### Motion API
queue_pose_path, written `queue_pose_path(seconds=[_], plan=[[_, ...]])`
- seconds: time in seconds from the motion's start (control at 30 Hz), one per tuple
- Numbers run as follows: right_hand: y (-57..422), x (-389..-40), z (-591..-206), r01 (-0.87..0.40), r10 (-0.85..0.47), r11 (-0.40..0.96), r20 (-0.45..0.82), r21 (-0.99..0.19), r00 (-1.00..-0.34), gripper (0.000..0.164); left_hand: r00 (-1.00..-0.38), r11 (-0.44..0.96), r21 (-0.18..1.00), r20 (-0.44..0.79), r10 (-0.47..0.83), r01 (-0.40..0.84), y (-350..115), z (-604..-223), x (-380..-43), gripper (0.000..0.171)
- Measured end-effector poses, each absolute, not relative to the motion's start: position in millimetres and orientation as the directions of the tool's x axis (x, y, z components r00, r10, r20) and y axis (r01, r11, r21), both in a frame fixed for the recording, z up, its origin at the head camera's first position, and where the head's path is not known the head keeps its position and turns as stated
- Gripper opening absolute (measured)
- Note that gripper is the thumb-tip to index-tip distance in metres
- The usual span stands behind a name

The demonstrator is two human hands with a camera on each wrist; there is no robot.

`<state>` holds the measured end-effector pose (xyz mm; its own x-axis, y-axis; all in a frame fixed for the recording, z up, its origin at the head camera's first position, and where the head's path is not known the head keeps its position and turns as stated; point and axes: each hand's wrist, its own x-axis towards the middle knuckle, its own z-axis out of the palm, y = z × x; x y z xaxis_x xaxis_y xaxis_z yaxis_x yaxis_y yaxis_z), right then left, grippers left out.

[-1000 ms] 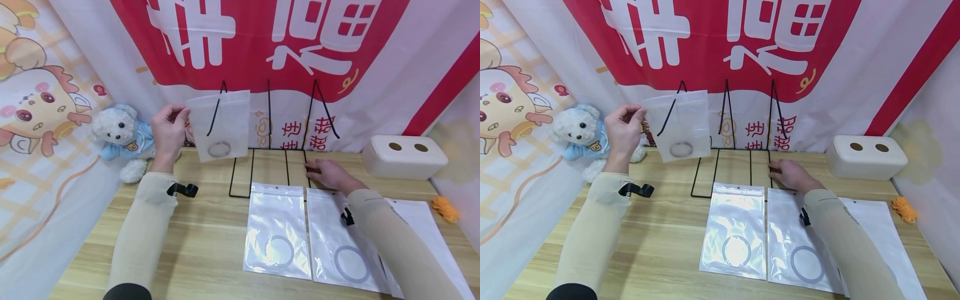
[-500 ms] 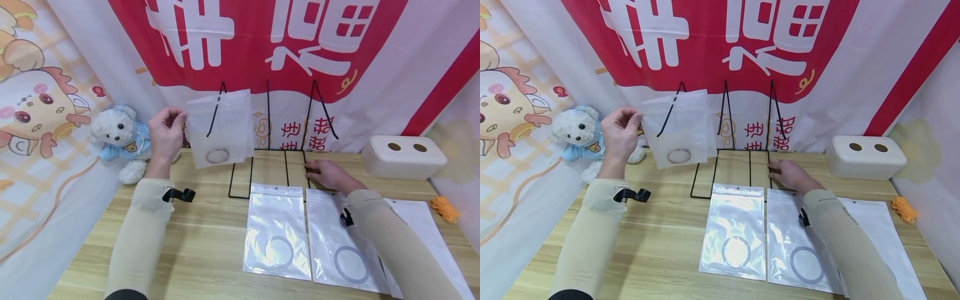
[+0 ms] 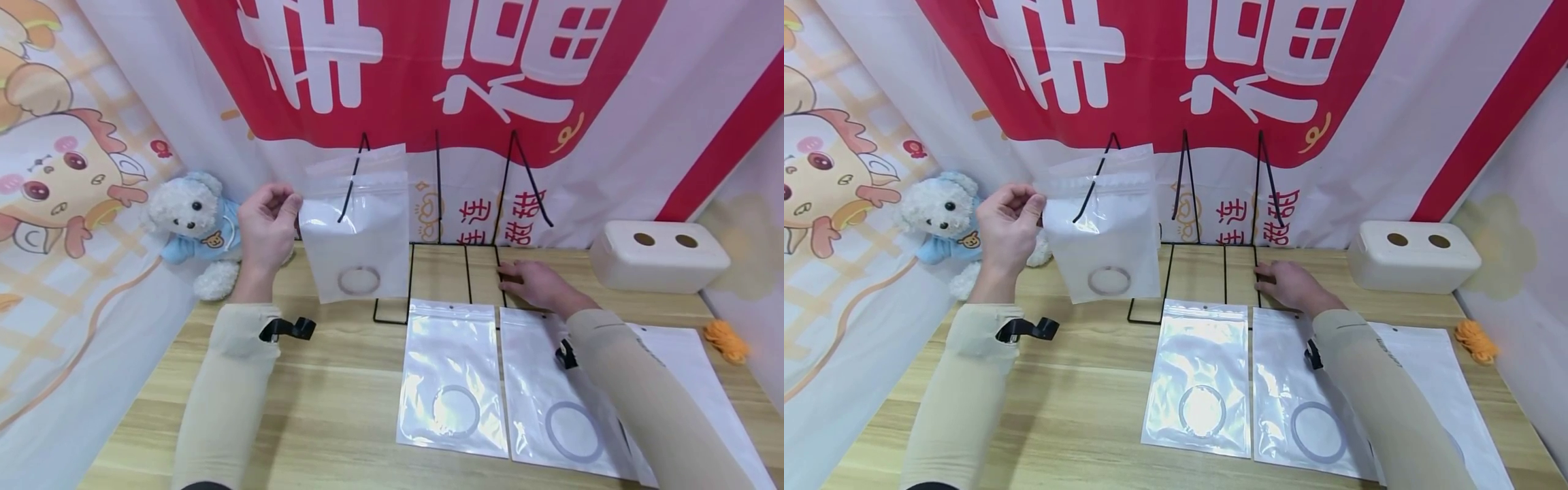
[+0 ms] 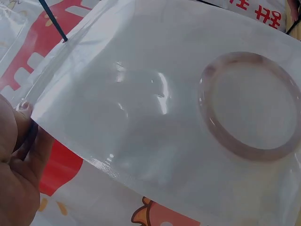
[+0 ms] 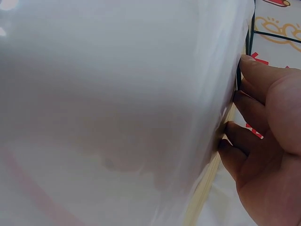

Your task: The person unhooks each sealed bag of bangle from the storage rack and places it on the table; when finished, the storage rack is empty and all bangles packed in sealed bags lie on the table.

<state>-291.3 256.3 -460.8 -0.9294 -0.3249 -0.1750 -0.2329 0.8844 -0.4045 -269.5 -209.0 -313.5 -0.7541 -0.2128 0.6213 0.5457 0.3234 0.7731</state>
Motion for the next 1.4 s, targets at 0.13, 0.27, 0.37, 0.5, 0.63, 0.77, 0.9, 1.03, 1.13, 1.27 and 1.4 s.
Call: queue_pose_path(seconds=[0.13, 0.27, 0.37, 0.5, 0.63, 0.77, 0.9, 1.03, 1.13, 1.27, 1.4], plan=[[256, -292, -461, -0.227, -0.321, 0.883, -0.176, -0.411, -0.931, 0.055, -0.765, 0.309, 0.785, 0.608, -0.213, 0.538, -210, -315, -264, 0.011], [256, -292, -460, -0.222, -0.318, 0.883, -0.18, -0.415, -0.931, 0.055, -0.763, 0.291, 0.785, 0.611, -0.212, 0.547, -212, -316, -260, 0.005], [256, -292, -460, -0.229, -0.324, 0.881, -0.175, -0.414, -0.93, 0.055, -0.771, 0.284, 0.791, 0.603, -0.205, 0.542, -213, -316, -256, 0.005], [257, -292, -461, -0.235, -0.327, 0.88, -0.168, -0.413, -0.93, 0.055, -0.787, 0.294, 0.797, 0.589, -0.183, 0.527, -215, -316, -247, 0.012], [258, -291, -462, -0.242, -0.331, 0.879, -0.16, -0.41, -0.93, 0.055, -0.794, 0.317, 0.796, 0.583, -0.17, 0.516, -215, -316, -238, 0.015], [258, -291, -461, -0.238, -0.328, 0.88, -0.164, -0.41, -0.93, 0.054, -0.791, 0.31, 0.795, 0.587, -0.174, 0.522, -216, -316, -231, 0.006], [258, -291, -461, -0.239, -0.329, 0.88, -0.165, -0.411, -0.93, 0.055, -0.779, 0.286, 0.79, 0.601, -0.18, 0.543, -218, -318, -224, 0.01], [257, -290, -461, -0.25, -0.338, 0.878, -0.157, -0.409, -0.928, 0.055, -0.773, 0.288, 0.783, 0.61, -0.177, 0.552, -219, -318, -216, 0.004], [257, -290, -459, -0.255, -0.341, 0.877, -0.155, -0.406, -0.927, 0.055, -0.77, 0.293, 0.78, 0.613, -0.178, 0.554, -220, -317, -209, 0.011], [257, -290, -459, -0.247, -0.334, 0.881, -0.162, -0.403, -0.928, 0.055, -0.768, 0.278, 0.784, 0.611, -0.192, 0.555, -219, -317, -201, 0.012], [258, -290, -459, -0.235, -0.325, 0.886, -0.173, -0.4, -0.93, 0.055, -0.771, 0.243, 0.793, 0.605, -0.201, 0.559, -220, -316, -193, 0.005]])
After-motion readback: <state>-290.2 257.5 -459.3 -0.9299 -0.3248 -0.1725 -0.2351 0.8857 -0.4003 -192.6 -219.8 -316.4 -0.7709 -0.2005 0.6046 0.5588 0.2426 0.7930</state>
